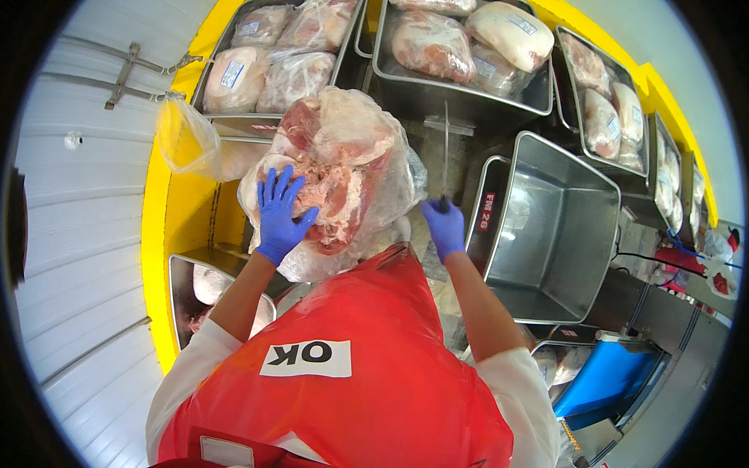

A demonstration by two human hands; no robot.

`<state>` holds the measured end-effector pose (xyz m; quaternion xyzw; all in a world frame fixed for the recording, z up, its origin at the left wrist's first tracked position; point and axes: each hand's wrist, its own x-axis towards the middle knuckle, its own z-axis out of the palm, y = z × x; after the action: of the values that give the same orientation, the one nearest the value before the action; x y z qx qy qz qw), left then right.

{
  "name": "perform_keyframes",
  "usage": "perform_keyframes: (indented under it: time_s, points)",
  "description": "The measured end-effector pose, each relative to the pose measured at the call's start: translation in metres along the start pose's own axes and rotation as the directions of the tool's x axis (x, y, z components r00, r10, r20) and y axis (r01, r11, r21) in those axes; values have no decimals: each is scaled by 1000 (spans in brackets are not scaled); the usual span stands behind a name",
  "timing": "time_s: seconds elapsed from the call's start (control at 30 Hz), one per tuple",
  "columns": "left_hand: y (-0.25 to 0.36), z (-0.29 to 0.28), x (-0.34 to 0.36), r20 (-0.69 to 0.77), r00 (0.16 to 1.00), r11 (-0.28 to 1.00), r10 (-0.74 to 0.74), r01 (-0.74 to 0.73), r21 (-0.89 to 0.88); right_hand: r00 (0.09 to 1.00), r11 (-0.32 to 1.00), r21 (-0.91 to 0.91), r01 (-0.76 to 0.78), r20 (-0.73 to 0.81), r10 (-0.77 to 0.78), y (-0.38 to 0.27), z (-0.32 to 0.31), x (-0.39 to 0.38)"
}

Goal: The person removes a large piece of raw meat from a plastic bag and uses a knife to trim fat and connective tissue from the surface. The trimmed pieces are placed into a nearby metal tray. The person continues trimming the meat throughout the clip.

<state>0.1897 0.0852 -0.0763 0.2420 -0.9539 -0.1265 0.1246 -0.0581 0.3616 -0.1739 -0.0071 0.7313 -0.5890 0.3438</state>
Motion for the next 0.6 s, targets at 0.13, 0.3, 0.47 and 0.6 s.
perform_keyframes:
  time_s: [0.13, 0.3, 0.47, 0.6]
  points:
    - [17, -10, 1, 96, 992, 996, -87, 84, 35, 999, 983, 179, -33, 32, 28, -12, 74, 70]
    - [38, -19, -12, 76, 980, 983, -186, 186, 2, 992, 959, -279, 44, -99, -74, -1, 88, 122]
    - [19, -29, -56, -39, 921, 921, -387, 388, 21, 984, 893, -446, -62, -176, -20, 9, 82, 129]
    - [-4, -25, -111, -48, 811, 811, -583, 577, -99, 992, 918, -391, 63, -78, -101, 17, 75, 129]
